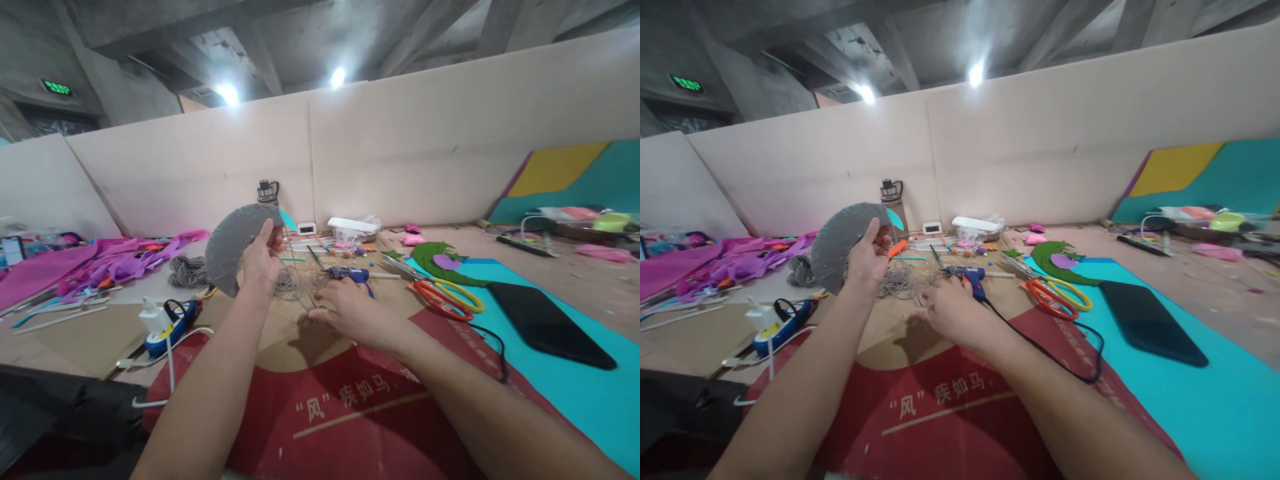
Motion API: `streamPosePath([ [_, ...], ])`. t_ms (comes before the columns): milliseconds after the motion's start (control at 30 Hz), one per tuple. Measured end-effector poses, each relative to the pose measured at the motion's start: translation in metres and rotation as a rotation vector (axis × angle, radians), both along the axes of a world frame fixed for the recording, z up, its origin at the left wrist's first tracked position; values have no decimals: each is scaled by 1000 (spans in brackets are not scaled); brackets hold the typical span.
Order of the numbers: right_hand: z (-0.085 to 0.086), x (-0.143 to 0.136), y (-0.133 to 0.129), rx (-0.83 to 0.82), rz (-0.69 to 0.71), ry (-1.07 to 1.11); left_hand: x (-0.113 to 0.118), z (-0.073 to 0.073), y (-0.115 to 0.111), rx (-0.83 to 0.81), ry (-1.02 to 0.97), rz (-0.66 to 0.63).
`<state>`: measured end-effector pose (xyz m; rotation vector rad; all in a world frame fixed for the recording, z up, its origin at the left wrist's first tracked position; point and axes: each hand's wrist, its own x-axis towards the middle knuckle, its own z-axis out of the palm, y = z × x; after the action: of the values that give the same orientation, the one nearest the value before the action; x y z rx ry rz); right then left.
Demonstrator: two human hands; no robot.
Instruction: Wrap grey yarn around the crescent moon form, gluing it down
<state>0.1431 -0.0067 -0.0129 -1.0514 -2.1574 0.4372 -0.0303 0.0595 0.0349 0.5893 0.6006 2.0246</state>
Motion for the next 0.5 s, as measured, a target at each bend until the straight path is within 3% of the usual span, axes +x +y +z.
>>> streamPosePath([
  [100,9,5,7,-32,-105,197,13,-4,-2,-15,32,-40],
  [300,20,22,26,-19,-94,723,48,-13,-20,-16,182,-258],
  [500,26,30,34,-33,-91,840,67,-16,-37,-26,306,-398],
])
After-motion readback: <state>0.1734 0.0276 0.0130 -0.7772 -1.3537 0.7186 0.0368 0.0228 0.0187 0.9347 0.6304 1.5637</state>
